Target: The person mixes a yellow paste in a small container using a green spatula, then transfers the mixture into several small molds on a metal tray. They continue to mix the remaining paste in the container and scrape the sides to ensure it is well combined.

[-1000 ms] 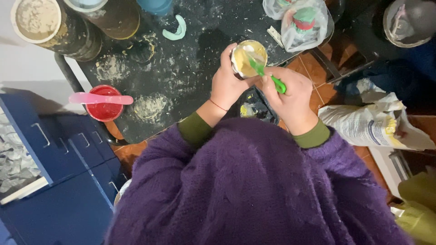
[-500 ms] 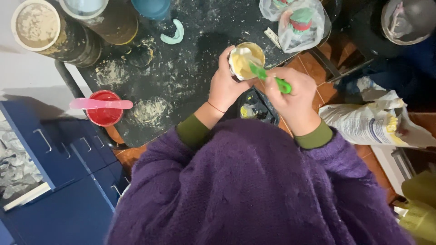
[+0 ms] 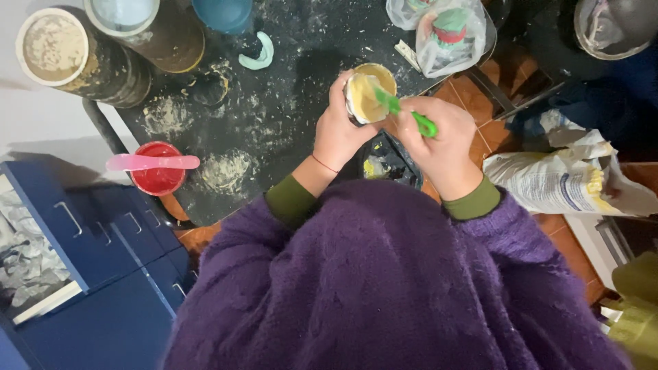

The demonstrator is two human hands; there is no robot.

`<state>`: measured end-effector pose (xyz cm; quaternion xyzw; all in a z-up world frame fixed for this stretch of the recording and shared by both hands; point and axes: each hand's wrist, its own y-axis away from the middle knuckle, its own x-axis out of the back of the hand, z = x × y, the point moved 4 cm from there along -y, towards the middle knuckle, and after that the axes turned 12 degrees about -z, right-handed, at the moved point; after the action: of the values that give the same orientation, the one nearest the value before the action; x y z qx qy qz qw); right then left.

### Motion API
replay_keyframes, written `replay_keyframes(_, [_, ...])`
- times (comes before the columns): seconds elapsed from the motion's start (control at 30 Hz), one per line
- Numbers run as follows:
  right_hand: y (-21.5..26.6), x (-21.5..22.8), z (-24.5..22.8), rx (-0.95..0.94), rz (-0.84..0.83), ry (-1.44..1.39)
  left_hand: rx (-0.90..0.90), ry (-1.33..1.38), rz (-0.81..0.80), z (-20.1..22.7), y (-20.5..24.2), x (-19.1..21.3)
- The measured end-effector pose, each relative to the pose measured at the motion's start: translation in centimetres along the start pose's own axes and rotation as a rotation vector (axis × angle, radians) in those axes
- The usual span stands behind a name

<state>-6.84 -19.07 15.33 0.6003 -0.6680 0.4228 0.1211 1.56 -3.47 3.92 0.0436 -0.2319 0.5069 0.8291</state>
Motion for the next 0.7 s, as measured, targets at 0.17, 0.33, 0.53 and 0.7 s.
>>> replay_keyframes(0.17, [0.4, -0.1, 0.3, 0.045, -0.009, 0.030, -0.012, -0.015, 0.001, 0.0, 0.2, 0.1])
replay_keyframes(0.33, [0.8, 0.1, 0.6, 0.092, 0.011, 0.066, -0.030, -0.032, 0.010, 0.1, 0.2, 0.2])
replay_keyframes(0.53, [0.9, 0.4, 0.3, 0.101, -0.053, 0.053, 0.008, -0.014, 0.008, 0.1, 0.1, 0.3])
replay_keyframes(0.7, [0.7, 0.5, 0.4, 0.138, -0.121, 0.015, 0.016, 0.016, -0.001, -0.1, 0.1, 0.5])
